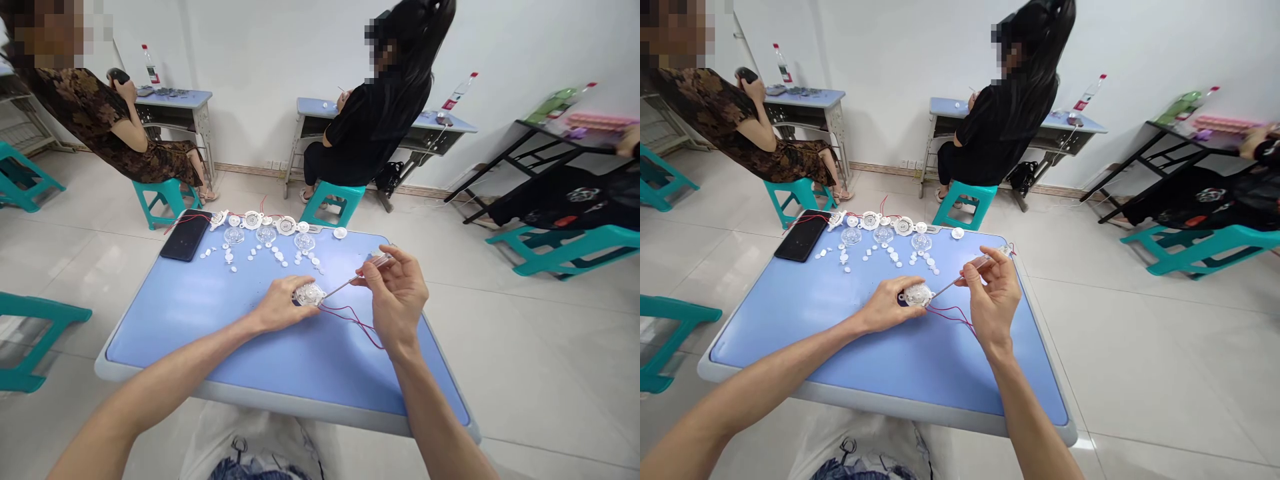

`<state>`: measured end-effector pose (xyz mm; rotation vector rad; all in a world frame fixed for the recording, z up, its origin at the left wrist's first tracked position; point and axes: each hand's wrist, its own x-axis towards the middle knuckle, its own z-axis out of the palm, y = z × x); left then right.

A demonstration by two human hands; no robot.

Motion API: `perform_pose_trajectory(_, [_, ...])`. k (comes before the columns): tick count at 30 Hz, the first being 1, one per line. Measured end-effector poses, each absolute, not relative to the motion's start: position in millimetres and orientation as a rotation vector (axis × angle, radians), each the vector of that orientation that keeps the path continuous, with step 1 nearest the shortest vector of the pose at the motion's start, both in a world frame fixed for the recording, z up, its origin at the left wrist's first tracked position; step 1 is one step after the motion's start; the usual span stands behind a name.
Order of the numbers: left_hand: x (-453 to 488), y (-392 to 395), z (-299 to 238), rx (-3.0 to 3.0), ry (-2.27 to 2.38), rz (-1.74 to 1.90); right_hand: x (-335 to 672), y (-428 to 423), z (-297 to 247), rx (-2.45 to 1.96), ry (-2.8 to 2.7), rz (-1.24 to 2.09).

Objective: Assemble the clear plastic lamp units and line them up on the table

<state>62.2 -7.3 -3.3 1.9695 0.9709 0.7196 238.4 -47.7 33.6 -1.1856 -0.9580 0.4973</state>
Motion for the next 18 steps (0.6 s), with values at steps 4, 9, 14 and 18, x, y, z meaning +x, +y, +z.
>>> perform_pose_trajectory(4, [61.9, -6.5, -4.8, 1.965, 0.972, 0.723, 244.0, -46.9, 34.4, -1.160, -0.940, 0.490])
perform_pose_trajectory(9, [61.9, -5.0, -6.5, 1.971, 0.949, 0.742, 261.3, -48.3, 38.7, -1.133, -0.938, 0.400])
perform_pose_trajectory(14, [61.4, -3.9, -5.9, 1.964, 0.956, 0.747, 271.9, -48.8, 35.6, -1.155, -1.059, 0.303])
perform_pose_trajectory(18, [60.7, -3.6, -5.0, 1.977, 0.960, 0.726, 276.1, -50.0, 31.1, -1.226, -1.265, 0.146])
